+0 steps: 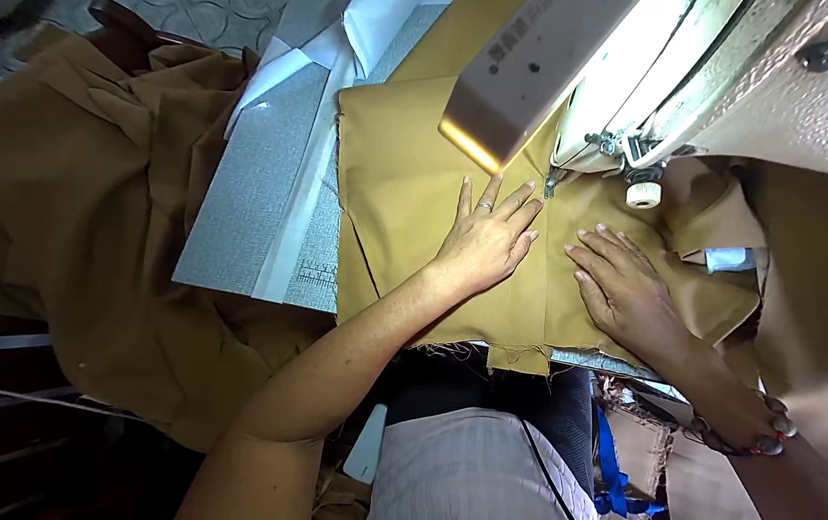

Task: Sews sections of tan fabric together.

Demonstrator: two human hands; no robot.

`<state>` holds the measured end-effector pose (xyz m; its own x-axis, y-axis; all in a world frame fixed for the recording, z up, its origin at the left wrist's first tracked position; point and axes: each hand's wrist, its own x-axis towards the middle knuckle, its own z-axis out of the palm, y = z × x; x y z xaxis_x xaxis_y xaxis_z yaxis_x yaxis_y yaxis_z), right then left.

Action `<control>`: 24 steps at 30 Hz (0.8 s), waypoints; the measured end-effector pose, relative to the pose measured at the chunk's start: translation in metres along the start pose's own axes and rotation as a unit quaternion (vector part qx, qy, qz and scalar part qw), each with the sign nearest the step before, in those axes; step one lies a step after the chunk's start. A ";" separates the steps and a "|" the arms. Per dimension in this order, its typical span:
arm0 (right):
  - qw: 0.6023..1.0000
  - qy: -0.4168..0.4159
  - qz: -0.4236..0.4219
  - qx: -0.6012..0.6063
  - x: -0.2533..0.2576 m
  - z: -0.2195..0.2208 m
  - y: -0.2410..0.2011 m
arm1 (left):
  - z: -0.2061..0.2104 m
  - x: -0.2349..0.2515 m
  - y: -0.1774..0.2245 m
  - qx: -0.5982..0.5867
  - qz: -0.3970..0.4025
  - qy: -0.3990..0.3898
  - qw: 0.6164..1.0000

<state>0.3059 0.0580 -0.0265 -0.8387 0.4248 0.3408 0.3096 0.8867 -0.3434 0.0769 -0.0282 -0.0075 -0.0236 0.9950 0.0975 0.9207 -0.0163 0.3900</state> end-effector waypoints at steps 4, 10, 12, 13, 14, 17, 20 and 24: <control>1.000 0.002 -0.003 0.000 0.002 0.000 0.001 | 0.000 0.002 -0.001 0.001 -0.002 -0.004 1.000; 1.000 0.002 0.001 -0.001 0.005 -0.001 0.002 | -0.001 0.006 -0.004 0.002 -0.001 -0.001 1.000; 1.000 0.005 0.001 -0.001 0.005 -0.001 0.002 | -0.001 0.007 -0.004 0.002 -0.002 -0.004 1.000; 1.000 0.006 0.001 -0.002 0.006 0.000 0.002 | -0.001 0.008 -0.004 0.003 -0.003 -0.005 1.000; 1.000 0.005 0.000 -0.002 0.006 -0.001 0.002 | -0.001 0.009 -0.004 0.005 -0.004 -0.005 1.000; 1.000 0.004 -0.002 0.000 0.007 0.000 0.003 | -0.002 0.011 -0.004 0.006 -0.007 -0.009 1.000; 1.000 0.005 -0.002 0.000 0.008 0.000 0.004 | -0.002 0.012 -0.004 0.006 -0.009 -0.010 1.000; 1.000 0.012 -0.015 0.013 0.007 -0.001 0.005 | -0.001 0.011 -0.005 0.005 -0.007 -0.003 1.000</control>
<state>0.3020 0.0656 -0.0251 -0.8360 0.4028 0.3727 0.2723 0.8941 -0.3556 0.0713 -0.0174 -0.0071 -0.0333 0.9957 0.0860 0.9240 -0.0021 0.3823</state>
